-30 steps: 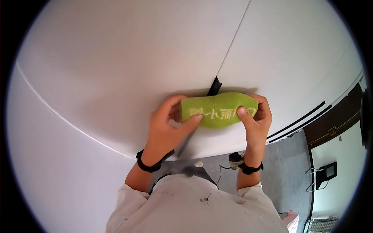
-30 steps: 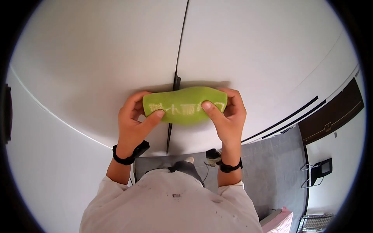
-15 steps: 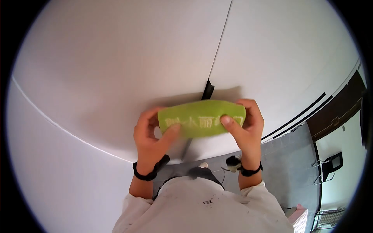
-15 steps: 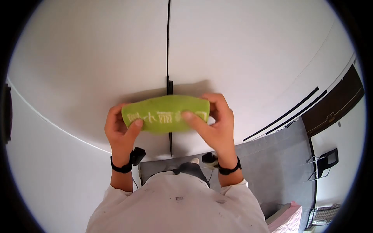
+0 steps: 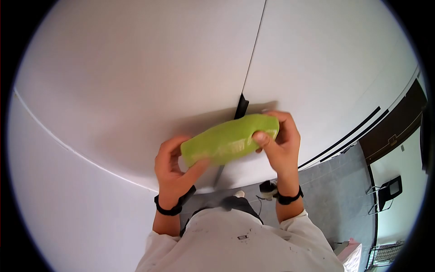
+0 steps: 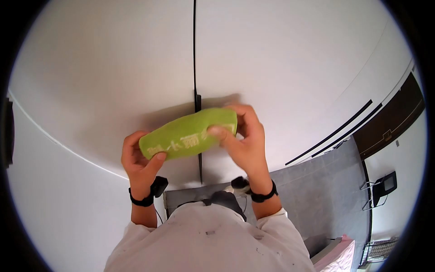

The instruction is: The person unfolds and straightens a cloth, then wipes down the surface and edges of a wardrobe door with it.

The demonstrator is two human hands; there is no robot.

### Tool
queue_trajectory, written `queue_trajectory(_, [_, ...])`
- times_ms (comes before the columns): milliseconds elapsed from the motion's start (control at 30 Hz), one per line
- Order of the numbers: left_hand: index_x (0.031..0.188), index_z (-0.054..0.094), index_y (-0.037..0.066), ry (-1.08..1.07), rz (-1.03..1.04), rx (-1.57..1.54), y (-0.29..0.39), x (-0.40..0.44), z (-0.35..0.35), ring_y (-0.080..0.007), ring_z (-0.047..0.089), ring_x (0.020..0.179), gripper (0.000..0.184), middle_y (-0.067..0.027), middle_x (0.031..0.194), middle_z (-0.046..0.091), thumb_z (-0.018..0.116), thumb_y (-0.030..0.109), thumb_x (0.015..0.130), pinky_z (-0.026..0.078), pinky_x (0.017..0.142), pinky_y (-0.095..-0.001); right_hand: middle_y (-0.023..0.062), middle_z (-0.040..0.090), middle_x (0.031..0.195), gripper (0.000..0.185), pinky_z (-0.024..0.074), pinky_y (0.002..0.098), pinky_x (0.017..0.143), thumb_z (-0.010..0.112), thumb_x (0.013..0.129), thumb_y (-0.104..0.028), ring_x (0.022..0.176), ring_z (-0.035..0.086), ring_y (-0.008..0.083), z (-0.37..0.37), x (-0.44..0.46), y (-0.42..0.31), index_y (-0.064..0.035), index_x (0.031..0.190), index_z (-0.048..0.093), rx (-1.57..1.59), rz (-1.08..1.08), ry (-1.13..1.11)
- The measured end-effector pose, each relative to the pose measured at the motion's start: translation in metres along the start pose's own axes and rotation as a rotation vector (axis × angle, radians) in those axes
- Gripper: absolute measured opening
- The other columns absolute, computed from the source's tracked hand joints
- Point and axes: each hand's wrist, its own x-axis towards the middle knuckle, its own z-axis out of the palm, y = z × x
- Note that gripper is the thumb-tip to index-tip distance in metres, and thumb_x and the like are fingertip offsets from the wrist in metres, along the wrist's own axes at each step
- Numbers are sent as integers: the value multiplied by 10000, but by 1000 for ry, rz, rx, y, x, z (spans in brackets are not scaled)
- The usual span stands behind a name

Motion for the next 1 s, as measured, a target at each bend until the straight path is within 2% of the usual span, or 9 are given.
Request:
queue_trajectory(100, [1167, 506, -2, 68, 4, 3, -9, -1, -1, -163, 615, 881, 458, -97, 1015, 623, 737, 4, 771, 491, 804, -295, 75, 668, 914, 408, 526, 259, 650, 763, 814, -129, 795, 642, 120, 5, -3, 7, -8, 1112, 511, -94, -107, -14])
queue_trajectory(233, [1188, 486, 0, 174, -53, 87, -8, 3, 11, -176, 606, 914, 474, -99, 1051, 587, 731, 15, 783, 495, 811, -304, 108, 669, 899, 452, 524, 255, 637, 758, 821, -146, 768, 651, 131, 7, 1, 1, 4, 1125, 459, -184, 69, -5])
queue_trajectory(267, [1188, 486, 0, 176, -48, 89, -10, 7, 16, -176, 606, 914, 474, -99, 1051, 587, 731, 15, 783, 495, 811, -304, 105, 666, 888, 450, 519, 246, 603, 750, 830, -160, 729, 644, 126, 9, 1, 7, -1, 1121, 445, -157, -2, 27])
queue_trajectory(467, [1190, 493, 11, 232, -48, 279, 3, 9, 28, -187, 615, 872, 481, -103, 1036, 603, 748, 65, 785, 499, 772, -296, 81, 642, 874, 373, 486, 224, 530, 730, 850, -180, 637, 600, 99, 13, 6, 13, -8, 1066, 479, -52, -17, 2])
queue_trajectory(533, [1196, 464, 14, 175, -90, 424, 7, 9, 26, -149, 568, 865, 435, -82, 1028, 581, 687, 33, 824, 479, 771, -285, 70, 632, 862, 360, 478, 221, 515, 725, 856, -186, 627, 587, 90, 13, 8, 16, -7, 1059, 487, 5, -9, -25])
queue_trajectory(633, [1198, 461, 11, 167, -172, 483, 15, 11, 22, -147, 579, 823, 448, -92, 993, 596, 695, 45, 817, 486, 742, -284, 52, 612, 840, 350, 461, 215, 491, 715, 867, -200, 605, 560, 77, 16, -1, 25, -5, 1060, 497, 57, 14, -67])
queue_trajectory(733, [1196, 461, 9, 130, -102, 553, 16, 20, 30, -158, 592, 849, 448, -107, 992, 602, 695, 55, 818, 489, 750, -288, 42, 601, 827, 361, 449, 211, 483, 714, 869, -215, 590, 546, 71, 10, 0, 16, -6, 1074, 502, 43, 26, -61])
queue_trajectory(967, [1233, 441, -2, 124, -73, 550, 12, 14, 44, -212, 605, 928, 473, -134, 1031, 594, 682, 66, 832, 493, 805, -322, 44, 620, 822, 388, 455, 215, 499, 733, 854, -222, 615, 560, 68, 8, -6, 19, -3, 1081, 506, -76, 30, 33])
queue_trajectory(1000, [1249, 430, -5, 64, -123, 424, 16, 16, 41, -219, 595, 956, 487, -140, 1064, 581, 679, 70, 837, 487, 828, -326, 44, 620, 822, 388, 455, 215, 499, 733, 854, -222, 615, 560, 68, 7, -4, 21, -3, 1081, 506, -75, 24, 30])
